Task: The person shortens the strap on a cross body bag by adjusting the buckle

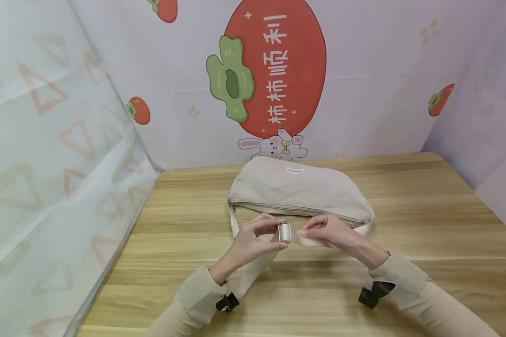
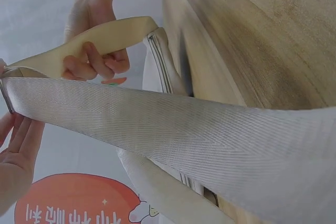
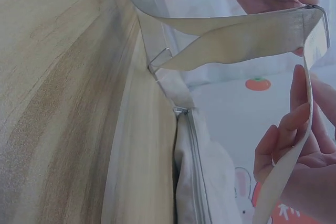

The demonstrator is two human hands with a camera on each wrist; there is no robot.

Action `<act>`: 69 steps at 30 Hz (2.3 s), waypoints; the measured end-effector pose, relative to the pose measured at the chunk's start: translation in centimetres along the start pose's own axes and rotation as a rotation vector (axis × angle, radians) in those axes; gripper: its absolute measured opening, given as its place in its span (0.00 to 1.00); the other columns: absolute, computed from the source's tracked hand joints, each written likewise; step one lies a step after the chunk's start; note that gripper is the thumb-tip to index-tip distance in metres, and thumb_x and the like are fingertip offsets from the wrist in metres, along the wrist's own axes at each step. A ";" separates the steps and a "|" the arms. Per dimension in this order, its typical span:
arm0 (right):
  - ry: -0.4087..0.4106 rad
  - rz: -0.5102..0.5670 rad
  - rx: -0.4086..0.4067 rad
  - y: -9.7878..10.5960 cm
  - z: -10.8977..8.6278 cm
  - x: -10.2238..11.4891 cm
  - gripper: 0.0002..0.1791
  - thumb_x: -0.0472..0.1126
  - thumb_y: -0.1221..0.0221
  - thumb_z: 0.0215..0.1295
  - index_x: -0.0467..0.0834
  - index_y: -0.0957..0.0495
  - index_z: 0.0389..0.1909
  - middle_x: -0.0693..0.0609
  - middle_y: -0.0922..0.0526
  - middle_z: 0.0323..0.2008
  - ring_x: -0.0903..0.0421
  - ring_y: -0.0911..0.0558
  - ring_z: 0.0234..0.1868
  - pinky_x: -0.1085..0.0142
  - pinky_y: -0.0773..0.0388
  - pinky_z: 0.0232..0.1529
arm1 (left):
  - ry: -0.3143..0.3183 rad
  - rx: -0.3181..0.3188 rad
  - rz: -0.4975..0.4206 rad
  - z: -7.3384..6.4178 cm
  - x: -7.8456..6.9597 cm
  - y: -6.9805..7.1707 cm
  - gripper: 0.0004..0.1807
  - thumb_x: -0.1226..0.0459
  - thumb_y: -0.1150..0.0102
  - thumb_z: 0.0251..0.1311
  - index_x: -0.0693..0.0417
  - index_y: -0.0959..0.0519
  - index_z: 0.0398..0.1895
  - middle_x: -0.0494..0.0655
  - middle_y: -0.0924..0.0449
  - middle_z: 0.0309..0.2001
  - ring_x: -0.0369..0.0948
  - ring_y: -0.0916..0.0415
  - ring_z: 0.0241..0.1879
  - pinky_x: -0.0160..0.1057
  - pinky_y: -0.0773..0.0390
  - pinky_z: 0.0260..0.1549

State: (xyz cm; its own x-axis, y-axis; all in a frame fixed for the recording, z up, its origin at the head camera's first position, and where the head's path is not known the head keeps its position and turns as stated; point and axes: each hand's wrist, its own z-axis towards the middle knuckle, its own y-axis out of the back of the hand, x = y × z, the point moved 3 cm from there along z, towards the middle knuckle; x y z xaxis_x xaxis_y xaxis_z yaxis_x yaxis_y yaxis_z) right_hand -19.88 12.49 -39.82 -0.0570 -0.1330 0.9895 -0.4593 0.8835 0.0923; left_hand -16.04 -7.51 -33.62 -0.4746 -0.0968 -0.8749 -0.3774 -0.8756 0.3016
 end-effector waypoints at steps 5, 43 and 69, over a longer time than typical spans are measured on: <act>0.020 -0.031 -0.040 -0.1 -0.1 0.4 0.04 0.40 0.36 0.49 0.45 0.19 0.26 0.58 0.18 0.23 0.66 0.25 0.25 0.75 0.31 0.24 | -0.002 0.025 -0.012 0.0 0.0 0.0 0.21 0.78 0.35 0.39 0.74 0.25 0.41 0.60 0.27 0.36 0.39 0.25 0.38 0.45 0.25 0.42; 0.053 -0.092 0.039 -0.4 -0.1 1.3 0.17 0.43 0.39 0.53 0.35 0.22 0.41 0.50 0.19 0.37 0.59 0.23 0.39 0.68 0.29 0.43 | -0.044 0.068 0.071 0.6 0.5 -0.8 0.21 0.75 0.34 0.39 0.72 0.24 0.41 0.57 0.27 0.34 0.42 0.25 0.37 0.37 0.25 0.42; -0.009 -0.050 -0.030 -0.5 0.2 1.5 0.12 0.45 0.37 0.52 0.42 0.21 0.35 0.53 0.18 0.34 0.60 0.23 0.37 0.69 0.30 0.39 | 0.056 0.078 0.037 1.0 1.2 -0.8 0.22 0.75 0.36 0.43 0.71 0.26 0.46 0.61 0.23 0.41 0.44 0.24 0.40 0.36 0.26 0.44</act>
State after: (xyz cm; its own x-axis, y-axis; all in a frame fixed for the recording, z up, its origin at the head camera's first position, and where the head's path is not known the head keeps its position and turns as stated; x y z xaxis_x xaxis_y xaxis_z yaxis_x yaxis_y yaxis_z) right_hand -19.91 11.78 -38.43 -0.0429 -0.1809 0.9826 -0.4350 0.8887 0.1446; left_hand -17.07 -6.51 -34.50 -0.4452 -0.1566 -0.8816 -0.4223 -0.8314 0.3610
